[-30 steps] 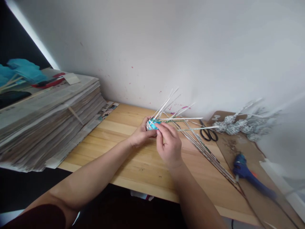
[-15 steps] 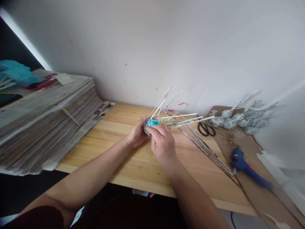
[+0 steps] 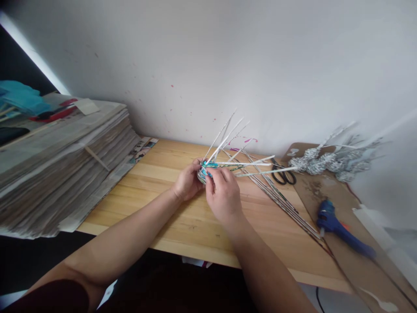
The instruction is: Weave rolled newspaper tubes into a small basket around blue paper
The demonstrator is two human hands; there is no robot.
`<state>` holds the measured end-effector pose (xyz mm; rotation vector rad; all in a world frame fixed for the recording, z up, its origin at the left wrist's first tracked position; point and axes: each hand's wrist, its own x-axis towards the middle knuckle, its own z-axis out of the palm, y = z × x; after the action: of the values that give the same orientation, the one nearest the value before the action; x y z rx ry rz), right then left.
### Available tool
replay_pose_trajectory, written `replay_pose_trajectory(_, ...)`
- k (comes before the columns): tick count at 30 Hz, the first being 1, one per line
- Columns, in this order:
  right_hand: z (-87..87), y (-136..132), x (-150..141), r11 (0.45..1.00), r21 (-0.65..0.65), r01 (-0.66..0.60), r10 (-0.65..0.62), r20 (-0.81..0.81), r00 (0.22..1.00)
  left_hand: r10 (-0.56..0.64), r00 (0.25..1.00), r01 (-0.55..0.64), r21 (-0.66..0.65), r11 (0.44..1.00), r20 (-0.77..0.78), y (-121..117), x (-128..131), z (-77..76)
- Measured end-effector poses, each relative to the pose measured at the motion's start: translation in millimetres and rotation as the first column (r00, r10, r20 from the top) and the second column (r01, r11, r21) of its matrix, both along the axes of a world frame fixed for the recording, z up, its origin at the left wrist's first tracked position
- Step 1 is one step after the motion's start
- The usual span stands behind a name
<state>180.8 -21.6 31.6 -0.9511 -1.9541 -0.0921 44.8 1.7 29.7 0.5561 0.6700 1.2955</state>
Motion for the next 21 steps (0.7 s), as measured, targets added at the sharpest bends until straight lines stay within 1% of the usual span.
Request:
replay_pose_trajectory(3, -0.7, 1.3, 1.2, 0.999, 0.021, 0.044, -0.045, 0.025, 0.999, 0.020, 0.999, -0.019, 0.027, 0.999, -0.047, -0.4, 2.0, -2.5)
replay_pose_trajectory(7, -1.8, 1.3, 0.0, 0.998, 0.048, 0.041, -0.042, 0.017, 0.999, 0.068, 0.994, -0.065, 0.033, 0.997, -0.090, -0.5, 4.7, -6.5)
replay_pose_trajectory(12, -1.6, 0.3, -1.4, 0.999, 0.052, 0.003, -0.005, 0.054, 0.999, 0.075, 0.996, -0.074, 0.029, 0.997, -0.036, 0.3, 4.4, -7.2)
replay_pose_trajectory(16, -0.4, -1.6, -2.4, 1.000, 0.001, -0.022, 0.022, 0.053, 0.998, 0.081, 0.997, -0.081, 0.020, 0.997, -0.011, 1.7, 2.5, -6.6)
replay_pose_trajectory(21, 1.0, -4.7, -4.7, 0.989, -0.133, -0.062, 0.054, -0.061, 0.997, 0.075, 0.997, -0.075, 0.015, 0.997, -0.033, 2.7, 2.7, -8.3)
